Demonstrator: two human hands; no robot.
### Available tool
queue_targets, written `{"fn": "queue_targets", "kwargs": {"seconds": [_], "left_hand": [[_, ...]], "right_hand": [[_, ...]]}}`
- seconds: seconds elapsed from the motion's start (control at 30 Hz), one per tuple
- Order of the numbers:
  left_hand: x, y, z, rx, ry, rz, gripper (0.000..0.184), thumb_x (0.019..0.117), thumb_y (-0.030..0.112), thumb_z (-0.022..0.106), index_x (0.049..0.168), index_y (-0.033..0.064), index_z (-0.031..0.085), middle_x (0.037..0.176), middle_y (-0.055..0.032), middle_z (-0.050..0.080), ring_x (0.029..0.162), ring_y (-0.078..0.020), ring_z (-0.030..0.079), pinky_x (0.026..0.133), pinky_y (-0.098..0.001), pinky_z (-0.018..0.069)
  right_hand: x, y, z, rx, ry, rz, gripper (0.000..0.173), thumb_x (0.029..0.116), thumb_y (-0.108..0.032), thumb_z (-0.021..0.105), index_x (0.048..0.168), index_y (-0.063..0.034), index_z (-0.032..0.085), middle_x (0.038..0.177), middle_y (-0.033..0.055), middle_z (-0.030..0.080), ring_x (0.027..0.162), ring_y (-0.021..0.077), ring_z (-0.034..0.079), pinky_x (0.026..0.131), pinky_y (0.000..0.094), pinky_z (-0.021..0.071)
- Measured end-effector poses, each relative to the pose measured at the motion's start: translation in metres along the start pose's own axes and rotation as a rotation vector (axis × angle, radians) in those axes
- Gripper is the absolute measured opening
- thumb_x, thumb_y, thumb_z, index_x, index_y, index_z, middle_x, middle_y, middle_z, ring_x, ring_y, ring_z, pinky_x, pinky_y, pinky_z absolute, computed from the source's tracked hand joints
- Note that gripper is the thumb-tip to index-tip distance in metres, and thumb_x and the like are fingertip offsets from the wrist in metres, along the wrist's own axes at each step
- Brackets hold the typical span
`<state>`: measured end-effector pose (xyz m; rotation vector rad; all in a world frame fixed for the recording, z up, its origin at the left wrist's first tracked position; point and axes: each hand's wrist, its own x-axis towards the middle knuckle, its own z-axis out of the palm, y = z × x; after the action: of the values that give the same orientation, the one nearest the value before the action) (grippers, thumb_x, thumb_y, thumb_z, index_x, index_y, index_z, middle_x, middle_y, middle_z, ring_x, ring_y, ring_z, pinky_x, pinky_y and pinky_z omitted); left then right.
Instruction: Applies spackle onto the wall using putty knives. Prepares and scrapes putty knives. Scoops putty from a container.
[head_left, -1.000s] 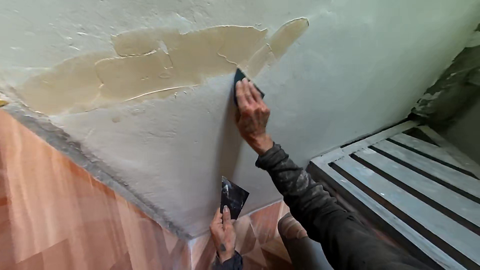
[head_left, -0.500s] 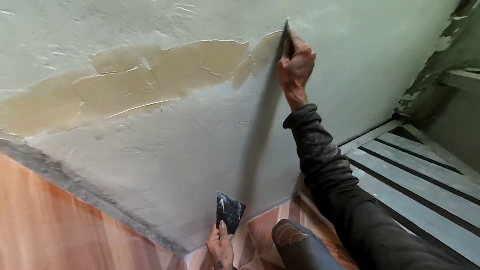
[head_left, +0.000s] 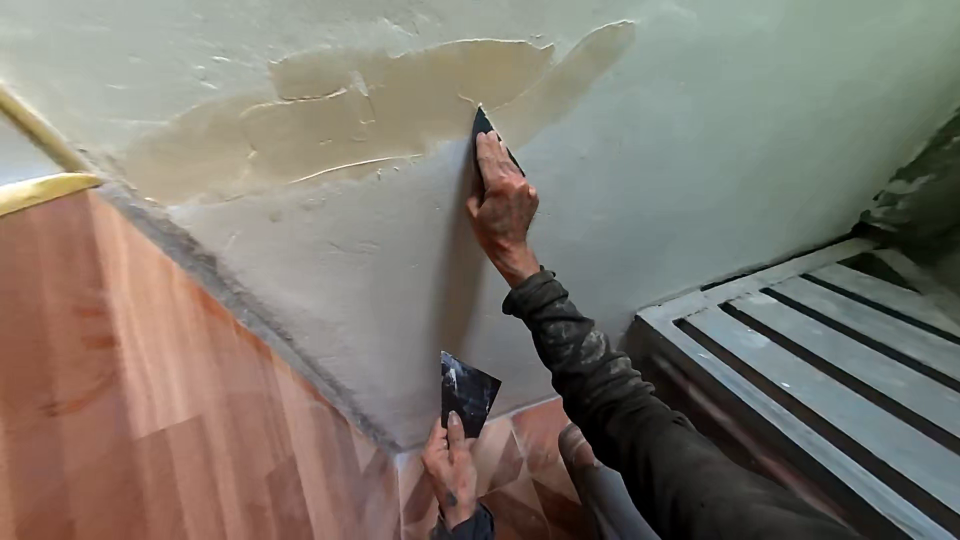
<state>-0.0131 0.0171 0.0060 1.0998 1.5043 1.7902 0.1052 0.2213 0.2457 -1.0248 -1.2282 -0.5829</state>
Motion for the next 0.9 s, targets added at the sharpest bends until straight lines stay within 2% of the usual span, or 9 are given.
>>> {"fn": "queue_targets", "kwargs": {"seconds": [0.13,0.2,0.23,0.3,0.4,0.5,0.63,0.77,0.9], "left_hand": [[-0.003,0.001,-0.015,-0.053,0.067,-0.021,0.022,0.1034,0.008,0.049,0.103,-0.0049,0.067,0.074,-0.0029,0.069,0.062,-0.0075,0.069,0.058,-0.0275,0.0621],[-0.005,0.007,-0.019,-0.141,0.122,-0.091,0.02,0.1056,0.007,0.048,0.108,-0.0044,0.064,0.075,-0.0034,0.066,0.06,-0.0093,0.067,0.057,-0.0291,0.0614],[-0.004,0.011,-0.021,-0.211,0.153,-0.127,0.02,0.1066,0.007,0.046,0.112,-0.0038,0.062,0.076,-0.0042,0.067,0.06,-0.0111,0.068,0.057,-0.0309,0.0619],[-0.003,0.025,-0.022,-0.368,0.168,-0.191,0.023,0.1095,0.01,0.041,0.123,-0.0011,0.056,0.084,-0.0063,0.068,0.066,-0.0149,0.071,0.059,-0.0354,0.0632],[-0.005,0.046,-0.019,-0.562,0.09,-0.247,0.025,0.1103,0.013,0.036,0.126,0.0038,0.052,0.092,-0.008,0.072,0.077,-0.0198,0.074,0.065,-0.0422,0.0648],[-0.008,0.066,-0.006,-0.674,0.004,-0.298,0.024,0.1104,0.012,0.034,0.121,0.0023,0.054,0.091,-0.0121,0.073,0.075,-0.024,0.075,0.063,-0.0445,0.0647],[-0.014,0.076,0.013,-0.704,-0.084,-0.296,0.027,0.1105,0.011,0.033,0.119,0.0004,0.056,0.094,-0.0151,0.074,0.077,-0.0258,0.075,0.061,-0.0433,0.0643],[-0.02,0.074,0.036,-0.663,-0.101,-0.32,0.026,0.1104,0.011,0.034,0.117,0.0,0.057,0.094,-0.0136,0.074,0.078,-0.0244,0.075,0.064,-0.0428,0.0644],[-0.022,0.067,0.056,-0.611,-0.116,-0.319,0.023,0.1098,0.01,0.036,0.118,0.0014,0.055,0.092,-0.0116,0.073,0.076,-0.0225,0.075,0.063,-0.0422,0.0643]], "right_hand": [[-0.024,-0.041,0.004,0.061,-0.116,-0.016,0.041,0.0894,-0.001,0.06,0.129,-0.0045,0.071,0.131,0.0112,0.07,0.12,0.0275,0.069,0.092,0.0453,0.059],[-0.036,-0.057,-0.016,0.191,-0.221,-0.012,0.037,0.0891,-0.003,0.062,0.125,-0.0058,0.073,0.107,0.0112,0.077,0.087,0.0277,0.075,0.066,0.0481,0.059],[-0.044,-0.06,-0.034,0.306,-0.302,-0.005,0.034,0.0944,-0.006,0.061,0.126,-0.0056,0.072,0.095,0.0122,0.076,0.074,0.0283,0.072,0.057,0.0478,0.0559],[-0.062,-0.052,-0.076,0.603,-0.478,0.031,0.031,0.1021,-0.01,0.059,0.131,-0.0045,0.066,0.091,0.0134,0.071,0.071,0.0246,0.067,0.06,0.0418,0.0561],[-0.094,-0.021,-0.102,0.998,-0.603,0.108,0.028,0.1037,-0.007,0.055,0.127,0.0017,0.067,0.106,0.0121,0.075,0.092,0.0136,0.072,0.085,0.0342,0.0612],[-0.127,0.01,-0.127,1.138,-0.678,0.025,0.028,0.1011,-0.001,0.055,0.124,0.0074,0.068,0.113,0.0143,0.075,0.102,0.0122,0.072,0.094,0.0313,0.0586],[-0.14,0.042,-0.152,1.181,-0.805,-0.239,0.03,0.1017,-0.004,0.054,0.126,0.0084,0.068,0.131,0.0219,0.068,0.129,0.0298,0.062,0.116,0.044,0.0454],[-0.135,0.075,-0.169,1.011,-0.869,-0.394,0.031,0.1005,-0.004,0.054,0.127,0.0014,0.07,0.134,0.0187,0.067,0.132,0.0339,0.06,0.117,0.0476,0.0436],[-0.134,0.11,-0.186,0.81,-0.911,-0.414,0.031,0.1025,-0.009,0.056,0.13,-0.0029,0.069,0.136,0.0158,0.066,0.131,0.0311,0.061,0.113,0.0448,0.0474]]}}
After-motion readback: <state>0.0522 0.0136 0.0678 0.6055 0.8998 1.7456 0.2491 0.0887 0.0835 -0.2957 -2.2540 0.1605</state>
